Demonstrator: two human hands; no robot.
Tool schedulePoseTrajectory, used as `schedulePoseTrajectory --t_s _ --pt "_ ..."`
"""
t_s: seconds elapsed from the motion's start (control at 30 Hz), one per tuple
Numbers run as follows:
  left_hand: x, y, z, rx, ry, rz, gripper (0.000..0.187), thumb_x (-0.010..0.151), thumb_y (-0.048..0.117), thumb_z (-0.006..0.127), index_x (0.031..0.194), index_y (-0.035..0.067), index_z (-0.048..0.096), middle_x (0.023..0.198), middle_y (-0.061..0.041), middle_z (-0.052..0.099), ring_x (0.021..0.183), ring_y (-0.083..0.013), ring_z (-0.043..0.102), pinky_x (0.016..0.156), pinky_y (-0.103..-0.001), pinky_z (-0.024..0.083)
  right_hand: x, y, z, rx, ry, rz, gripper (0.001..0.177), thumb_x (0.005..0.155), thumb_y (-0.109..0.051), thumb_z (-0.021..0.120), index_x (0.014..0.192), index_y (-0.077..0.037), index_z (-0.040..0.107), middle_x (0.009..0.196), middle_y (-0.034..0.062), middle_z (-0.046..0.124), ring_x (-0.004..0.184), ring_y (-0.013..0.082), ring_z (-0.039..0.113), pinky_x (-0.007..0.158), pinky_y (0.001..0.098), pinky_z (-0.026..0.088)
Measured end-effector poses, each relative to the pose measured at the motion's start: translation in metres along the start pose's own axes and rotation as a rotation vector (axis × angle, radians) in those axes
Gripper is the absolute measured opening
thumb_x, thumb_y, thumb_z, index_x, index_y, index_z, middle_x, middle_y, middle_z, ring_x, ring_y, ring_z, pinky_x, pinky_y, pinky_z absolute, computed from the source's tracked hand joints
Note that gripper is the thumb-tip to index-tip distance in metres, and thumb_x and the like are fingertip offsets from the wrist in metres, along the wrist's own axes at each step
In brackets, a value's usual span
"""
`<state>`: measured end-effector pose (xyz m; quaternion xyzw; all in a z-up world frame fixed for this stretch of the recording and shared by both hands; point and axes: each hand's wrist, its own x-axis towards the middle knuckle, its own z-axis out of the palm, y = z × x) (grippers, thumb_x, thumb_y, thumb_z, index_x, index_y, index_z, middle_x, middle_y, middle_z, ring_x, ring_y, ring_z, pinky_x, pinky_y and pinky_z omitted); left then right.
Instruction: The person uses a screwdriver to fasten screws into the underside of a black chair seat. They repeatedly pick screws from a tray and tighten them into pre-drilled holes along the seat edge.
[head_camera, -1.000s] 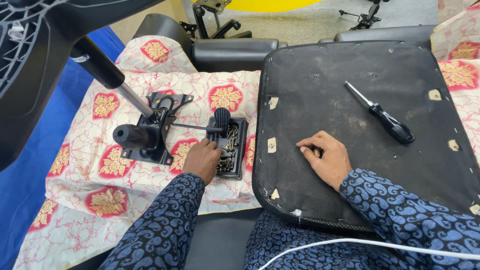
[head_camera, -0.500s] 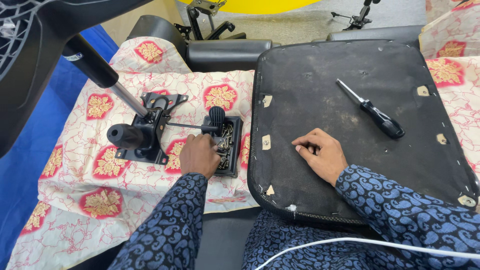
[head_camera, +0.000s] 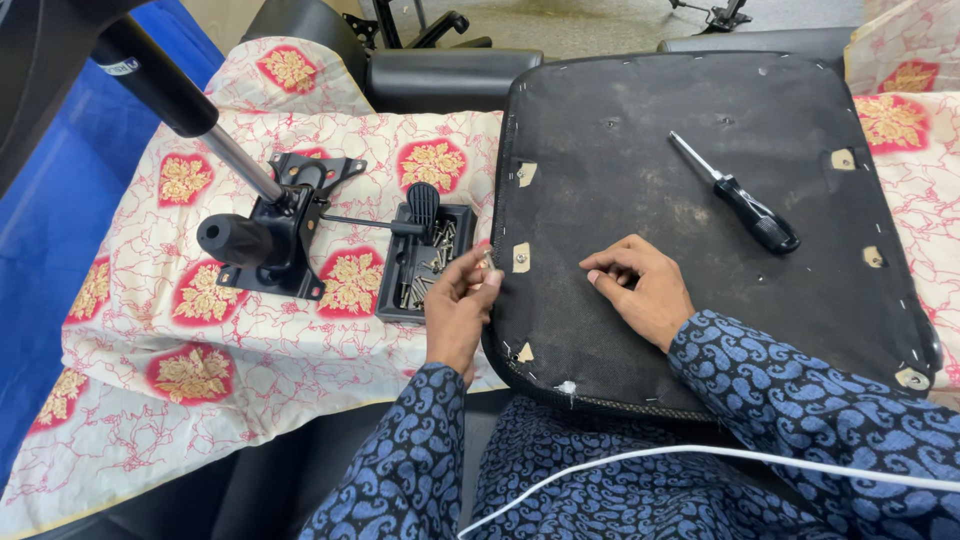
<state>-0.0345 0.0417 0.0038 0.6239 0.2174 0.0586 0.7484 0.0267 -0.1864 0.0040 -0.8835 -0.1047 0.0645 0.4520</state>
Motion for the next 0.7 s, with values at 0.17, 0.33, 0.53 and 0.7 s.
schedulePoseTrajectory --t_s 0.17,0.33,0.53,0.7 --pt "-0.035 -0.007 0.001 0.185 0.011 0.037 0.019 0.084 0.008 0.076 0.103 0.004 0.078 0.086 0.001 0.074 0.069 -0.0049 0.059 0.064 -0.02 0.046 -0.01 0.003 -0.008 0.054 -0.024 0.004 0.015 0.088 -0.011 0.072 0.101 -0.012 0.081 0.097 -0.0022 0.067 0.08 0.0091 0.06 0.078 0.0252 0.053" --pt "-0.059 -0.011 0.005 0.382 0.088 0.099 0.014 0.082 0.009 0.079 0.096 0.004 0.081 0.087 -0.001 0.072 0.07 -0.0071 0.06 0.064 -0.023 0.047 -0.021 0.008 -0.017 0.08 -0.054 0.003 0.016 0.088 -0.011 0.072 0.101 -0.012 0.08 0.102 -0.0025 0.068 0.085 0.009 0.064 0.082 0.0247 0.055" --pt "-0.073 -0.022 -0.005 0.396 0.159 0.232 0.015 0.081 0.009 0.078 0.096 0.008 0.082 0.112 0.001 0.069 0.085 -0.0095 0.066 0.069 -0.024 0.049 -0.032 0.011 -0.019 0.109 -0.055 -0.013 0.016 0.088 -0.01 0.072 0.102 -0.011 0.08 0.103 -0.0016 0.067 0.086 0.0091 0.064 0.083 0.0246 0.055" --pt "-0.08 -0.035 -0.007 0.485 0.194 0.217 0.017 0.081 0.008 0.079 0.097 0.011 0.084 0.11 -0.001 0.065 0.093 -0.0134 0.065 0.07 -0.028 0.049 -0.031 0.014 -0.026 0.228 -0.045 -0.004 0.016 0.089 -0.009 0.071 0.103 -0.011 0.079 0.103 0.0 0.068 0.086 0.0088 0.067 0.081 0.0234 0.055"
